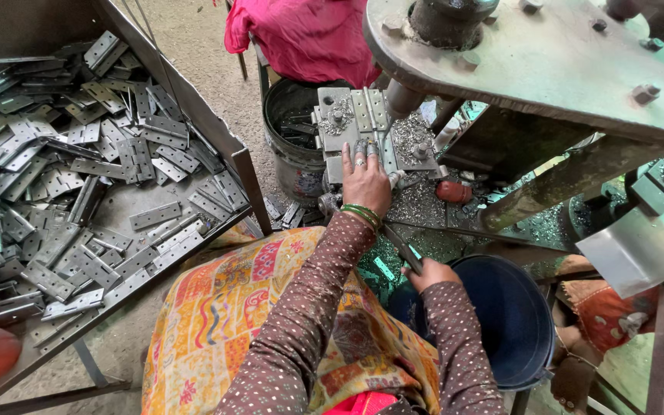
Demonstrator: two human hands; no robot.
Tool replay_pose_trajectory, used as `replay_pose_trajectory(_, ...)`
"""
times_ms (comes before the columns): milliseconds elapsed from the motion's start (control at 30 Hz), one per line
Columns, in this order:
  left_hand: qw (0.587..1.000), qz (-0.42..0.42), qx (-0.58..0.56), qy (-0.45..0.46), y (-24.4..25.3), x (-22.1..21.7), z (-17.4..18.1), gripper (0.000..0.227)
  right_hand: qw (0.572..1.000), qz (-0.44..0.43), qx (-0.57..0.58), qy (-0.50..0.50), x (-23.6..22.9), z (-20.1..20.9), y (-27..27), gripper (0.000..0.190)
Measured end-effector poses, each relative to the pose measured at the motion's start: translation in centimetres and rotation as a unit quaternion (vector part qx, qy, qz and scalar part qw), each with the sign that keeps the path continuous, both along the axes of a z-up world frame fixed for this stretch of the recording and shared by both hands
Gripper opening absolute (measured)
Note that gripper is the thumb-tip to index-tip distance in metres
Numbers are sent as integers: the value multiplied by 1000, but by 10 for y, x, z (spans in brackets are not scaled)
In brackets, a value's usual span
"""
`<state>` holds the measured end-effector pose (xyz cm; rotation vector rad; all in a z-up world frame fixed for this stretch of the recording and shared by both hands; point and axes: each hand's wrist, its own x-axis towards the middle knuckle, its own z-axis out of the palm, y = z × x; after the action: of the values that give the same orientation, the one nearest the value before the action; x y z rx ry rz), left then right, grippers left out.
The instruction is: The person operates a manual punching machine to process small metal plates. They pick up a plate, place it into the machine's die, pull the lever to punch holes, and then remove the finished plate to place it in a collection bin. This cycle is repeated continuously.
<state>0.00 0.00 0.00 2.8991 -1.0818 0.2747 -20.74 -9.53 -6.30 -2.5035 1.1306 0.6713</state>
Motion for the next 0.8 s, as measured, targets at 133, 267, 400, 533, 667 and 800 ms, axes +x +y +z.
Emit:
replay_pose_trajectory(133, 997, -9, -25, 70, 0, -2, 4, 47, 1000, 8, -1, -4, -7, -35, 1, 55)
replay_pose_trajectory(267, 996, -8, -37, 76, 5, -8, 10, 55, 999, 21, -9, -50, -10, -40, -2, 59)
replay_pose_trajectory(400, 1000, 6, -25, 7, 3, -2, 10, 42, 998, 42, -42, -31, 5, -31, -28, 64)
replay_pose_trajectory(533, 999, -6, -24, 31, 1, -5, -4, 36, 1000, -3, -7, -17, -12, -72, -30, 62)
replay_pose_trajectory(667, 997, -6, -73, 34, 1, 2, 2, 40, 983, 46, -33, -176, -29, -125, -23, 57)
replay_pose_trajectory(800, 994, -20, -103, 6, 16, -12, 0, 34, 981, 70, 9, -181, -33, -126, -14, 57)
